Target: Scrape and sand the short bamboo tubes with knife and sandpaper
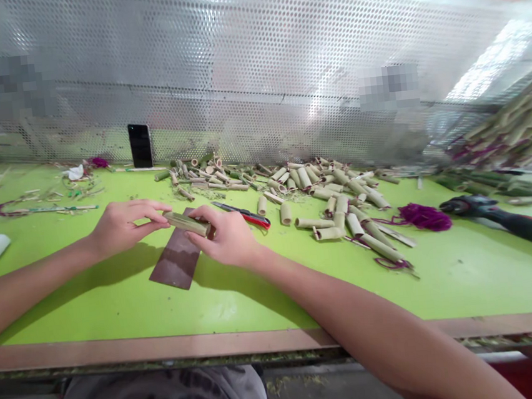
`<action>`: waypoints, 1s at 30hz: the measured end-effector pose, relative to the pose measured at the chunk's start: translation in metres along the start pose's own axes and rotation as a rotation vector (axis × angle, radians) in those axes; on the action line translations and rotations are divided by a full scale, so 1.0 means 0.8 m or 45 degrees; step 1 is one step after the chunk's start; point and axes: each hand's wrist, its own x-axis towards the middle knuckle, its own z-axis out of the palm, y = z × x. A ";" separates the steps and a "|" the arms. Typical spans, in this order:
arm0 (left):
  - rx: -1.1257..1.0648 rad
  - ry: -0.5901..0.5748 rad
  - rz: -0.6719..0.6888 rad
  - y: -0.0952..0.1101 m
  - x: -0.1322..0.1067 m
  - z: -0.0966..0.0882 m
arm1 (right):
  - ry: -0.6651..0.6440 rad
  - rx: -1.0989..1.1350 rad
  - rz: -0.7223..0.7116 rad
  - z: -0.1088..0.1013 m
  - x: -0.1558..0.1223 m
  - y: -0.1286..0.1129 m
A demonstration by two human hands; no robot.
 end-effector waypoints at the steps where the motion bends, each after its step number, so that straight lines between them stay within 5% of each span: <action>1: 0.005 -0.011 -0.007 0.001 0.000 0.000 | 0.008 -0.021 -0.014 0.000 -0.001 -0.001; 14: 0.103 -0.046 0.002 0.003 0.002 0.002 | 0.071 0.055 -0.019 0.001 -0.001 0.002; 22: -0.246 -0.064 -0.557 0.013 0.008 0.002 | -0.083 0.836 0.353 0.010 0.003 -0.013; 27: -0.547 -0.099 -0.717 0.018 0.010 0.006 | -0.060 0.873 0.325 0.014 0.003 -0.017; 30: -0.558 -0.076 -0.775 0.026 0.014 0.003 | -0.184 0.862 0.328 0.011 0.004 -0.017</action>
